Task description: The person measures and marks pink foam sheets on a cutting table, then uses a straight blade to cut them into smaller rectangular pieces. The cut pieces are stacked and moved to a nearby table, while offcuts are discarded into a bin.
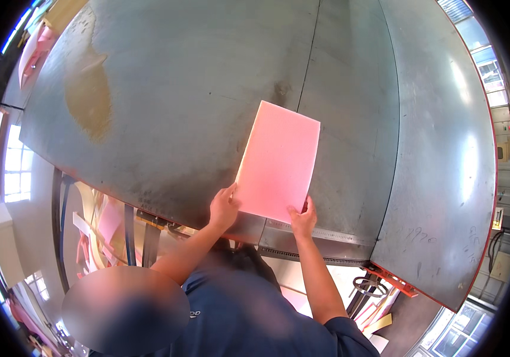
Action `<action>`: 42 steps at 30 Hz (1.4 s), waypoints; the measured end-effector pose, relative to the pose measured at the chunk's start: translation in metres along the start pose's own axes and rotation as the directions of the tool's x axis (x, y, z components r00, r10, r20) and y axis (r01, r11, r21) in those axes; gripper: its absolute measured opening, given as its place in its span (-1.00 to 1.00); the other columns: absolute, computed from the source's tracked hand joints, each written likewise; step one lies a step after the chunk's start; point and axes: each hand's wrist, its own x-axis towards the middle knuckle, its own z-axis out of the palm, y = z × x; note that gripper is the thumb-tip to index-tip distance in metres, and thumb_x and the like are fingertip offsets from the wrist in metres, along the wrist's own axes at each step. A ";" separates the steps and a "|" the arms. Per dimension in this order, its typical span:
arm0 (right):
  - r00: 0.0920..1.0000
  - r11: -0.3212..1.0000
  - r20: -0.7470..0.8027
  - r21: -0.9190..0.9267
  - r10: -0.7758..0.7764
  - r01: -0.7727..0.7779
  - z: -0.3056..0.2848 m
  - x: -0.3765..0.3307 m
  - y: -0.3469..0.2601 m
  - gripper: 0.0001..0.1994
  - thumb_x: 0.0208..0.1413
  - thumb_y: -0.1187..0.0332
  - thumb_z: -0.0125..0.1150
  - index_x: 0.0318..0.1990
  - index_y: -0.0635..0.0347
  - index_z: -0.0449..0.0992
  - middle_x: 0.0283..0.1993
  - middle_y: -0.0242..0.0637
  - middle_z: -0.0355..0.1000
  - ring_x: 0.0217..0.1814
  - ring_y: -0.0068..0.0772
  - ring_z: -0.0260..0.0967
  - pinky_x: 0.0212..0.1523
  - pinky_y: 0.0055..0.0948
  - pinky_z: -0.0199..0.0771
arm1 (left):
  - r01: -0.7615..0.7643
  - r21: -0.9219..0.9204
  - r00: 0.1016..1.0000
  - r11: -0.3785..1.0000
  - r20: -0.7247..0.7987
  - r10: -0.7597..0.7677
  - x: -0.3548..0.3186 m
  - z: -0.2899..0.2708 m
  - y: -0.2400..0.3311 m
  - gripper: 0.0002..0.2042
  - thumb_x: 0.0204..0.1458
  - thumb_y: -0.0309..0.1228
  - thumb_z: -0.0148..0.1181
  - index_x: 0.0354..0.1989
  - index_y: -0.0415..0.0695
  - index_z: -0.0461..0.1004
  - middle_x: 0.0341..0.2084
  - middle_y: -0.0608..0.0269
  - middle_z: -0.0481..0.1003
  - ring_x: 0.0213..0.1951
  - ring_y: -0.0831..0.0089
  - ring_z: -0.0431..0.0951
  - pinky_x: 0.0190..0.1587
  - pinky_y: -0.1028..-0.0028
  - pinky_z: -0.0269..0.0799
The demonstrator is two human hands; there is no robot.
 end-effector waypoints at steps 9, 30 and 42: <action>0.997 0.999 0.077 -0.035 0.007 -0.004 0.008 0.001 0.000 -0.38 -0.23 0.23 0.45 0.07 0.23 0.44 -0.07 -0.05 0.48 -0.01 0.02 0.44 0.00 -0.15 0.45 | -0.013 0.045 0.999 0.999 -0.034 0.015 0.009 0.008 -0.022 -0.53 -0.08 -0.50 0.26 0.10 -0.13 0.48 -0.17 0.14 0.48 -0.28 0.32 0.52 -0.15 0.36 0.45; 1.000 0.962 -0.006 -0.273 -0.023 0.021 0.015 0.003 -0.001 -0.29 -0.10 0.17 0.42 0.24 0.17 0.30 0.15 -0.11 0.36 0.16 -0.05 0.35 0.15 -0.19 0.38 | -0.112 0.049 0.955 0.993 -0.270 0.121 0.028 0.027 -0.051 -0.56 0.07 -0.48 0.24 0.17 -0.13 0.41 -0.11 0.18 0.51 -0.18 0.42 0.56 -0.07 0.47 0.46; 1.000 0.995 0.017 -0.096 0.017 -0.015 -0.005 0.028 0.051 -0.39 -0.07 0.14 0.39 0.13 0.29 0.44 0.06 0.00 0.46 0.10 -0.02 0.42 0.13 -0.19 0.41 | -0.032 -0.111 0.999 0.993 0.037 0.036 0.045 0.062 -0.023 -0.63 0.19 -0.38 0.15 0.16 -0.18 0.44 -0.03 0.14 0.56 -0.05 0.41 0.57 0.04 0.45 0.43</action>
